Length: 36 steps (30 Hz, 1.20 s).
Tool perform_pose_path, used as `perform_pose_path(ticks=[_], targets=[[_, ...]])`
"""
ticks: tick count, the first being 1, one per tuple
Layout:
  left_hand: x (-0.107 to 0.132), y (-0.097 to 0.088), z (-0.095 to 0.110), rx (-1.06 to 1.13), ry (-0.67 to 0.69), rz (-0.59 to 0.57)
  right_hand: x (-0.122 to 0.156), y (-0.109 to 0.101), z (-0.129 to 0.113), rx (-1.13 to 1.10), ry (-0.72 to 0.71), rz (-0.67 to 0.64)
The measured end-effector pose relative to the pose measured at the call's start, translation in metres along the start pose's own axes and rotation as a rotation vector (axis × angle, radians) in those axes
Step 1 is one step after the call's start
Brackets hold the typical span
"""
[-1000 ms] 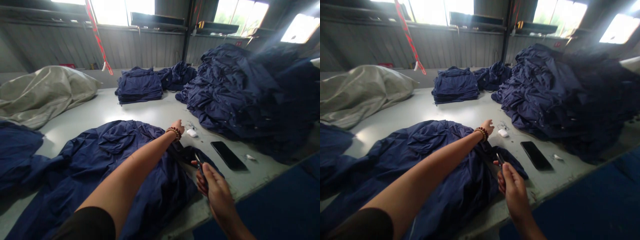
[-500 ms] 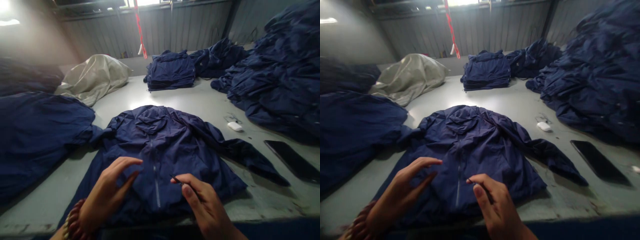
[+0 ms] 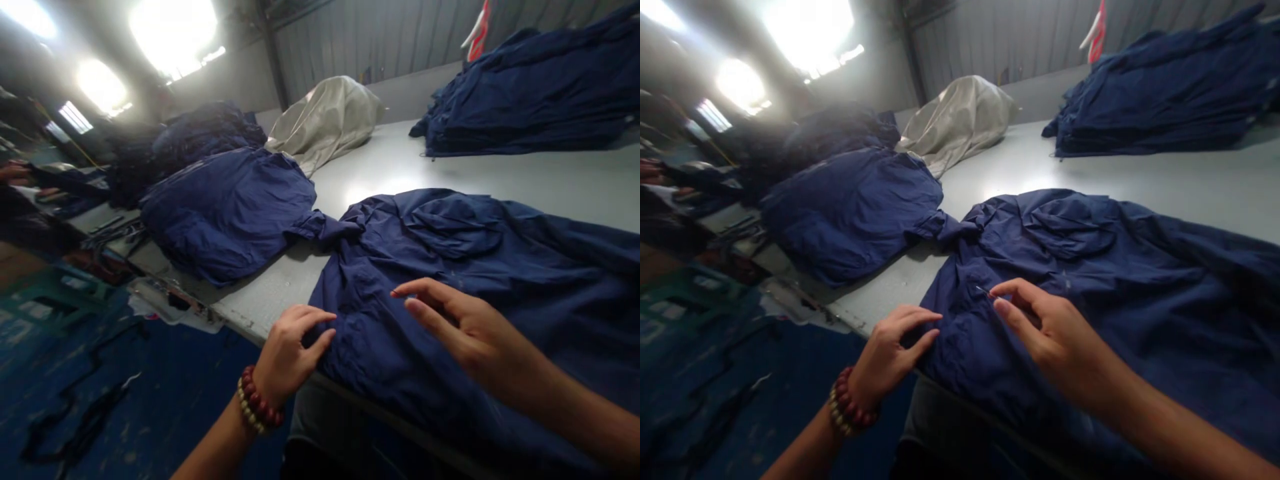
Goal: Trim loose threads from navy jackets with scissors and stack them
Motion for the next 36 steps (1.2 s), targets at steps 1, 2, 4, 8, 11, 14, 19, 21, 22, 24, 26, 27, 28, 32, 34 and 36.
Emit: perform_pose_path(ticks=[1, 2, 4, 8, 11, 14, 19, 21, 22, 24, 26, 27, 28, 32, 34, 36], targets=[[-0.003, 0.003, 0.001, 0.011, 0.008, -0.011, -0.009, 0.011, 0.002, 0.050, -0.018, -0.068], [-0.006, 0.006, 0.002, 0.013, 0.014, -0.028, -0.016, 0.022, 0.005, 0.101, -0.038, -0.137], [-0.012, 0.015, 0.003, -0.015, 0.013, -0.083, -0.029, 0.038, 0.017, 0.130, -0.065, -0.198], [-0.023, 0.031, -0.001, -0.126, -0.058, -0.176, -0.041, 0.050, 0.042, 0.096, -0.093, -0.168], [-0.027, 0.036, -0.003, -0.144, -0.096, -0.197, -0.039, 0.048, 0.054, 0.103, -0.051, -0.152], [-0.027, 0.035, -0.002, -0.132, -0.117, -0.193, -0.035, 0.046, 0.056, 0.115, -0.026, -0.160], [-0.025, 0.035, 0.005, -0.148, -0.085, -0.192, -0.036, 0.046, 0.052, 0.081, -0.028, -0.175], [-0.025, 0.037, 0.005, -0.137, -0.089, -0.204, -0.036, 0.046, 0.050, 0.086, -0.032, -0.178], [-0.026, 0.038, 0.005, -0.126, -0.094, -0.202, -0.035, 0.046, 0.050, 0.091, -0.039, -0.182], [-0.026, 0.037, 0.004, -0.109, -0.092, -0.174, -0.035, 0.046, 0.049, 0.109, -0.055, -0.188], [-0.027, 0.036, 0.004, -0.103, -0.066, -0.144, -0.034, 0.046, 0.048, 0.131, -0.065, -0.195], [-0.027, 0.036, 0.005, -0.097, -0.052, -0.137, -0.034, 0.045, 0.048, 0.141, -0.067, -0.198], [-0.027, 0.035, 0.005, -0.082, -0.040, -0.134, -0.033, 0.045, 0.048, 0.150, -0.068, -0.199], [-0.026, 0.032, 0.004, 0.055, -0.047, -0.121, -0.032, 0.044, 0.049, 0.161, -0.077, -0.202], [-0.025, 0.030, 0.002, 0.147, -0.062, -0.106, -0.032, 0.044, 0.049, 0.161, -0.083, -0.212], [-0.024, 0.028, 0.000, 0.224, -0.069, -0.085, -0.031, 0.045, 0.048, 0.164, -0.096, -0.221]])
Point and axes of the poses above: each hand's wrist, its own x-axis away from the middle knuckle, its own y-axis out of the palm, z = x × y, the point moved 6 cm from there along -x, towards the middle knuckle
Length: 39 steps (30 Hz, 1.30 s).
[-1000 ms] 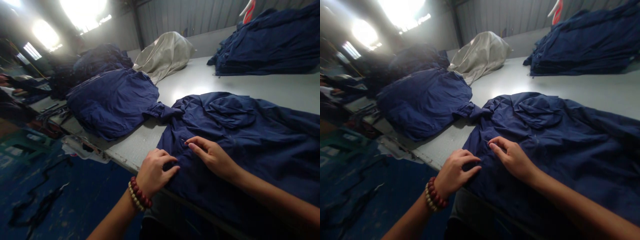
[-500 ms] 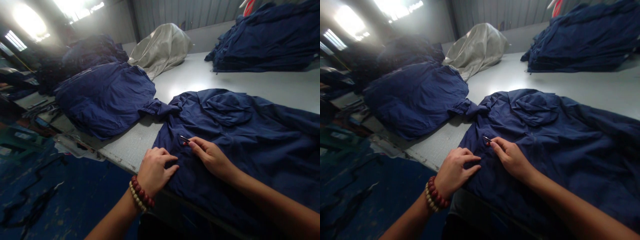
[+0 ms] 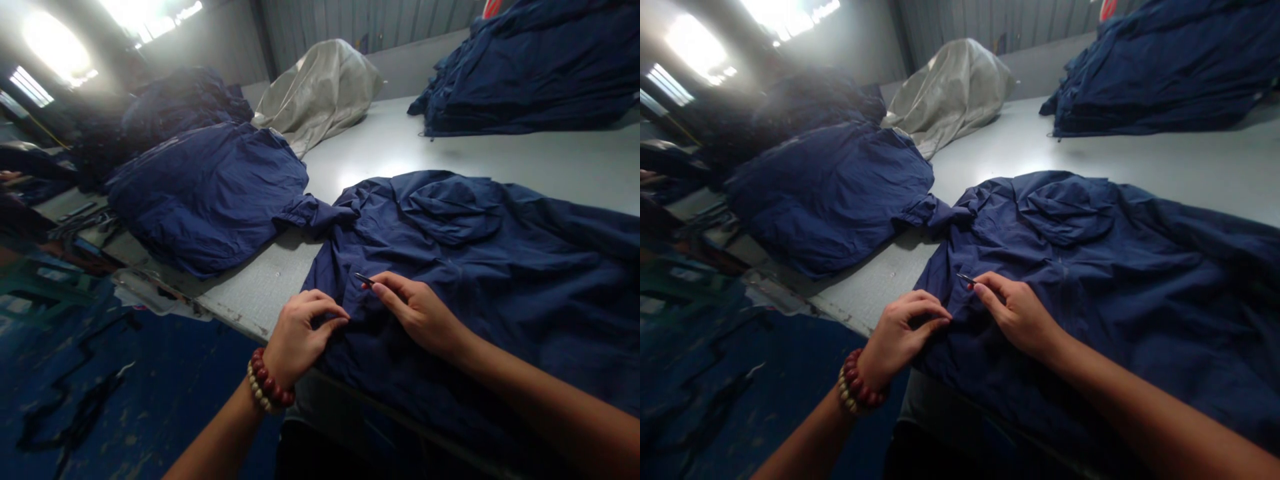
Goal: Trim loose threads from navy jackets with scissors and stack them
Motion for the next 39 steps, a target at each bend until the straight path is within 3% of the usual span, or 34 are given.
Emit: perform_pose_path(ticks=[16, 22, 27, 34, 39], targets=[[0.010, -0.007, -0.010, 0.112, -0.014, 0.027, 0.006, 0.002, -0.010, 0.100, -0.114, -0.033], [0.014, -0.008, -0.010, 0.163, -0.023, 0.066, 0.018, 0.004, -0.023, 0.179, -0.288, -0.106], [0.015, -0.010, -0.007, 0.189, -0.001, 0.099, 0.025, 0.014, -0.026, 0.263, -0.337, -0.171], [0.016, -0.010, -0.007, 0.212, 0.044, 0.116, 0.033, 0.019, -0.033, 0.326, -0.537, -0.105], [0.017, -0.010, -0.008, 0.213, 0.041, 0.131, 0.034, 0.017, -0.038, 0.305, -0.600, -0.080]])
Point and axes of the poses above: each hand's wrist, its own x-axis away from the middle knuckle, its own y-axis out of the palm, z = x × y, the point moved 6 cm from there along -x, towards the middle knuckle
